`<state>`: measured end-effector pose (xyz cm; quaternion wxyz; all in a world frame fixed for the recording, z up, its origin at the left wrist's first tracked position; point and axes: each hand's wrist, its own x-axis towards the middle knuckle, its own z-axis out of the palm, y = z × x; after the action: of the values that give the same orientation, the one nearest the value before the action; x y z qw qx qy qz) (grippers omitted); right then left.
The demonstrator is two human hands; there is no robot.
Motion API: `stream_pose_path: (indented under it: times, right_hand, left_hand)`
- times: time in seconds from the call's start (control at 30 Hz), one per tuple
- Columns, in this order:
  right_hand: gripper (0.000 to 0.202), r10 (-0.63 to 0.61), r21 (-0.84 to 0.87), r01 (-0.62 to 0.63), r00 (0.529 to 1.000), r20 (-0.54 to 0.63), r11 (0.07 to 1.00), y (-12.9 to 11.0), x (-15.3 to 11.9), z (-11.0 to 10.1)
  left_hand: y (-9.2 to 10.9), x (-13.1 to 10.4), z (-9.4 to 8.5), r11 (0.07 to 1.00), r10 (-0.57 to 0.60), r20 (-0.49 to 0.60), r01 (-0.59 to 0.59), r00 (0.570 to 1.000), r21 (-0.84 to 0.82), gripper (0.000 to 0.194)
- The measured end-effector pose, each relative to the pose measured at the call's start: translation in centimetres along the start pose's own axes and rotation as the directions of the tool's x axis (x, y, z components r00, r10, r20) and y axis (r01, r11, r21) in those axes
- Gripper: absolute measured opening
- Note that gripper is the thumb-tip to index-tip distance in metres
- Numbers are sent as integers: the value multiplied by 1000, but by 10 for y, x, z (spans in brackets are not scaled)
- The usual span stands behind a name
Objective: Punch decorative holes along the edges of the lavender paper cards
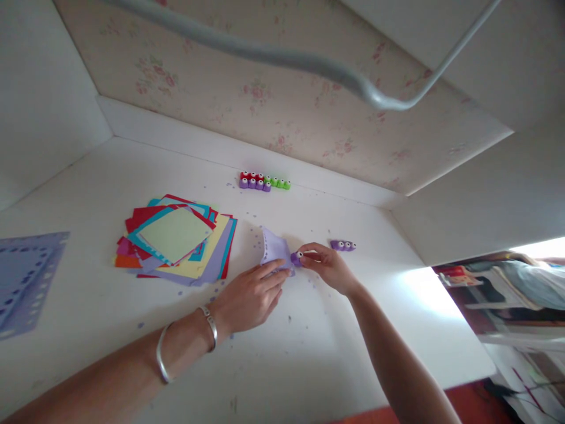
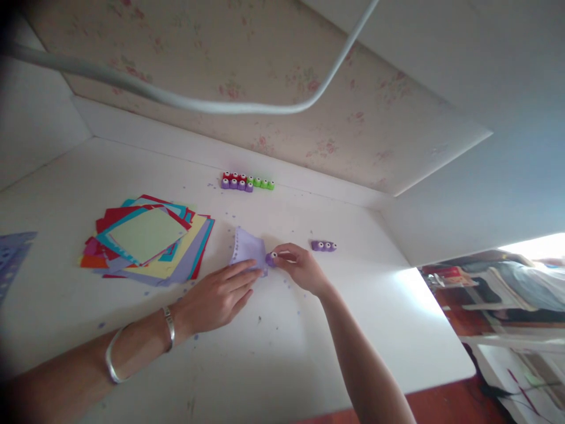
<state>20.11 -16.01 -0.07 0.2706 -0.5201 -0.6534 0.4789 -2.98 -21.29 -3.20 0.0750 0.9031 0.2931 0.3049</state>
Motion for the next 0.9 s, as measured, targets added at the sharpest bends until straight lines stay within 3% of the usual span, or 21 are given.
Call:
stream_pose_path:
  times: [0.17, 0.3, 0.47, 0.53, 0.7, 0.8, 0.9]
  right_hand:
    - [23, -96, 68, 102, 993, -74, 993, 4, -3, 13]
    - [22, -125, 53, 131, 987, -98, 990, 11, -6, 24]
    - [20, -198, 1, 199, 973, -115, 980, 16, -10, 32]
    - [20, -218, -17, 217, 967, -135, 976, 17, -11, 34]
    - [18, -282, -117, 267, 948, -150, 957, 19, -13, 38]
    - [17, -312, -140, 292, 938, -151, 946, 17, -14, 41]
    - [17, -320, -104, 306, 935, -153, 946, 14, -15, 42]
  left_hand:
    - [-2, 0, -6, 1000, 12, -38, -12, 999, -3, 36]
    - [-5, -3, -5, 996, -82, -84, 84, 993, 28, 45]
    - [-7, -2, -5, 974, -225, -155, 227, 962, -8, 41]
    - [-8, 2, -7, 941, -339, -225, 334, 913, -62, 38]
    - [-25, 12, -9, 812, -580, -354, 551, 733, -190, 39]
    - [-41, 12, -3, 709, -705, -284, 636, 650, -306, 51]
    - [-48, 13, 1, 538, -810, -108, 657, 576, -529, 58]
